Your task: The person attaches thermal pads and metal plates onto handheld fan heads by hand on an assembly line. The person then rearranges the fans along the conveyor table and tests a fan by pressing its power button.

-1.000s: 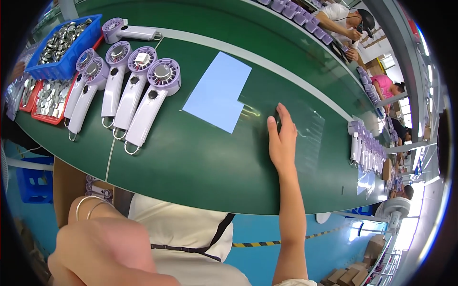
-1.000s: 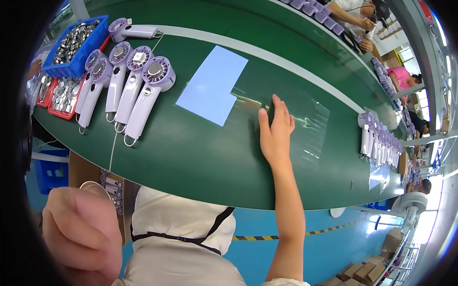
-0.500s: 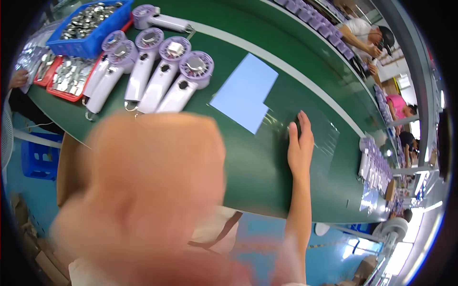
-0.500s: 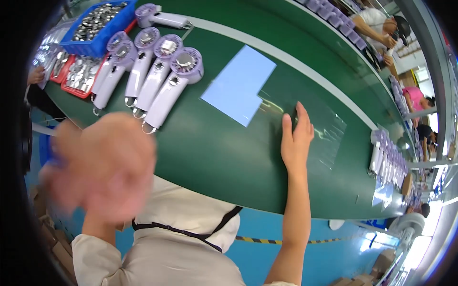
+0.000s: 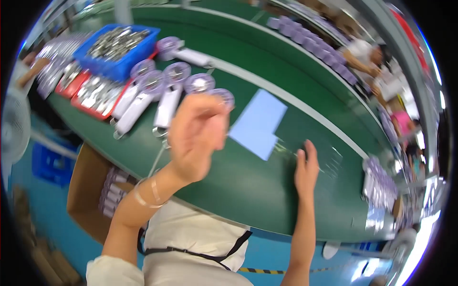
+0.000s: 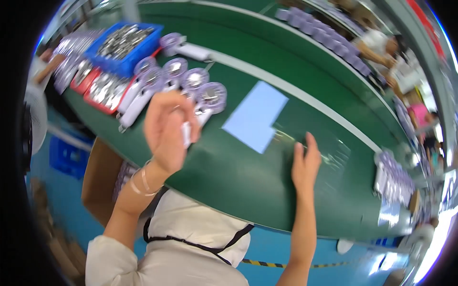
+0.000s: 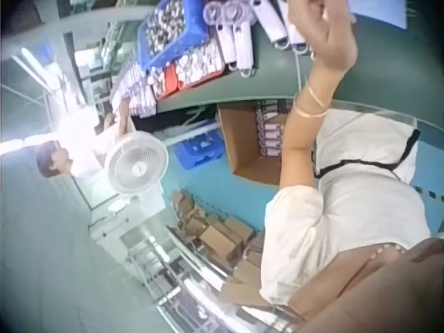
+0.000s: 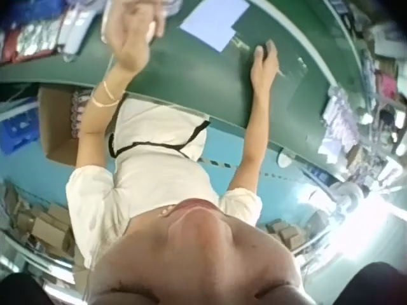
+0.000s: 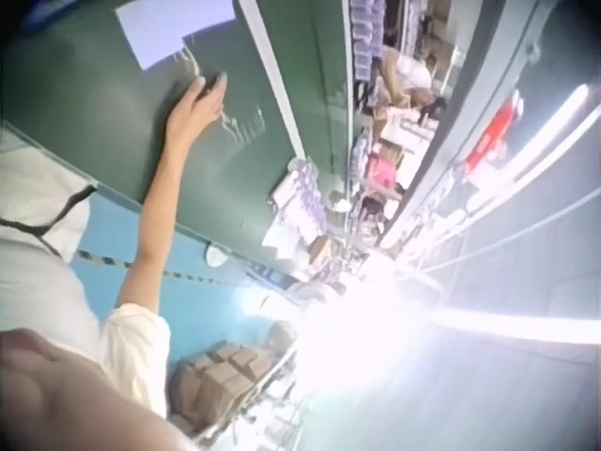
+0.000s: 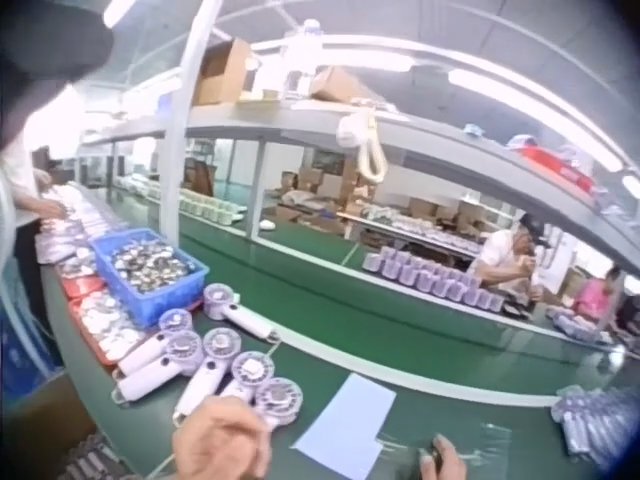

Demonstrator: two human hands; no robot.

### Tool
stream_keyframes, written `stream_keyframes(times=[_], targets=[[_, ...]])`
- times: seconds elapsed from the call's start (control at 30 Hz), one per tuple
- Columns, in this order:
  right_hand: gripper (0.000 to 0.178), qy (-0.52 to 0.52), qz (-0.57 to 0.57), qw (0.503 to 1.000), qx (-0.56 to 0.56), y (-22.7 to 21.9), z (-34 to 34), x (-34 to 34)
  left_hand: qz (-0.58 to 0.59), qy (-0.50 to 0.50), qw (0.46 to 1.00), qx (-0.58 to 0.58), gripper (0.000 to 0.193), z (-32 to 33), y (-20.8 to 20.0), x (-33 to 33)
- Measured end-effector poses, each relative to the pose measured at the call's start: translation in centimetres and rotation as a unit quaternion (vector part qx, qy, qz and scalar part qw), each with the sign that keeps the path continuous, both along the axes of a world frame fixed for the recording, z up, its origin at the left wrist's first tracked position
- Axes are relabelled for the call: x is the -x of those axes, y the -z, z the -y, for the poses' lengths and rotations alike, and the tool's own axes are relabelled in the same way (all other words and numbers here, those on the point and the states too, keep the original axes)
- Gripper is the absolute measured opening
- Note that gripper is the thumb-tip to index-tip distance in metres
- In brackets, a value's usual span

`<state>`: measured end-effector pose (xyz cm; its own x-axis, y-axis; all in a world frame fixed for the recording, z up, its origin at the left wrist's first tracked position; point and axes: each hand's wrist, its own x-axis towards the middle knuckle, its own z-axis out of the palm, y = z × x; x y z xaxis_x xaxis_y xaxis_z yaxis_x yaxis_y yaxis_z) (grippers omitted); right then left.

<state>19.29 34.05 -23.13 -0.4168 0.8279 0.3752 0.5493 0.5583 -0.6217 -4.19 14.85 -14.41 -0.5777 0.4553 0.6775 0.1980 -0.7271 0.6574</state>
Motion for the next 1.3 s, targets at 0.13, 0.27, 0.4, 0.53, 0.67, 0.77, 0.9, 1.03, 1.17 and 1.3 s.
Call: stream_keyframes(times=[0.13,0.27,0.4,0.53,0.67,0.77,0.9,1.03,1.17,1.3], targets=[[0.044,0.038,-0.039,0.993,-0.103,-1.0,-0.9,-1.6,-0.101,-0.147,0.969,0.172,0.032,2.2,3.7,1.4],[0.049,0.104,0.005,0.98,-0.167,-1.4,-3.5,-5.0,-0.142,-0.198,0.927,0.286,0.027,5.5,7.5,3.8],[0.058,0.271,0.094,0.919,-0.271,-1.1,-6.8,-14.8,-0.229,-0.158,0.919,0.28,0.025,6.3,9.0,3.4],[0.063,0.413,0.165,0.858,-0.256,0.1,-9.7,-23.8,-0.307,-0.035,0.889,0.337,0.011,6.8,8.6,2.8],[0.062,0.45,0.221,0.829,-0.246,1.6,-13.3,-28.8,-0.381,-0.043,0.837,0.39,0.014,5.8,8.4,0.4],[0.052,0.408,0.265,0.824,-0.291,1.1,-16.6,-29.5,-0.497,-0.053,0.746,0.44,0.039,3.9,6.9,-1.0],[0.048,0.447,0.271,0.795,-0.306,1.7,-20.4,-30.7,-0.589,-0.188,0.631,0.47,0.047,1.5,5.7,-1.2],[0.051,0.444,0.251,0.84,-0.183,1.7,-21.0,-31.7,-0.562,-0.202,0.633,0.493,0.043,0.7,5.8,-0.6],[0.053,0.43,0.315,0.836,-0.132,0.8,-18.8,-31.6,-0.583,-0.254,0.622,0.456,0.031,-0.4,6.6,-0.3],[0.054,0.376,0.326,0.859,-0.119,0.4,-15.1,-28.8,-0.562,-0.245,0.631,0.476,0.04,0.4,7.2,1.0]])
